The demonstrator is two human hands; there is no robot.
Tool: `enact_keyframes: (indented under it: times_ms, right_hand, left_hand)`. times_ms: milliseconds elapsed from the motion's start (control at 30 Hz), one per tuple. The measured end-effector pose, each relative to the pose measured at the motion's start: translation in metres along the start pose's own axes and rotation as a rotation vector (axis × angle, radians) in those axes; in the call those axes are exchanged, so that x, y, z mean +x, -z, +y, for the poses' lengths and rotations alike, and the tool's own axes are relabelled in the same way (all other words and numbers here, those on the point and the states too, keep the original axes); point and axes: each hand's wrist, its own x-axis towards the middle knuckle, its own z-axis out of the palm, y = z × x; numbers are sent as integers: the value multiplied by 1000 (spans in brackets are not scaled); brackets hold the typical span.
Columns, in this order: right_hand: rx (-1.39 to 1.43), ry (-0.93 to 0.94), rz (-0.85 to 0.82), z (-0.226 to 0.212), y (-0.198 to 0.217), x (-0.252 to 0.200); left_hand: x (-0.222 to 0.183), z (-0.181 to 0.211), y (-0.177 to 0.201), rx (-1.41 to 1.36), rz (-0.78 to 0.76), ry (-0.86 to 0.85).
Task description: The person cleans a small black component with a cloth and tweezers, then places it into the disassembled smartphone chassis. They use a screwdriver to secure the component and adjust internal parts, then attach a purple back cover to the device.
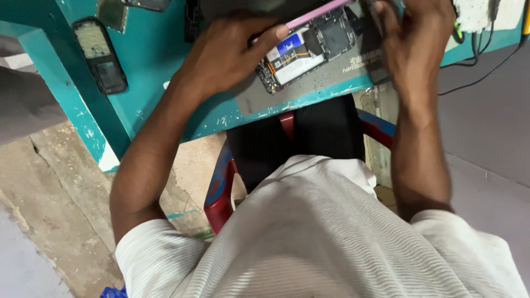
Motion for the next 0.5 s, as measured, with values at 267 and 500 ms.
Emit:
enact_keyframes:
  times_ms: [267, 500]
  right_hand:
    - [-259, 157, -209, 22, -13, 44]
    - [-100, -96, -150, 39, -5, 47]
  left_hand:
    - [-3, 20, 5, 40, 14, 99]
    - [-6, 23, -3, 83, 60, 139]
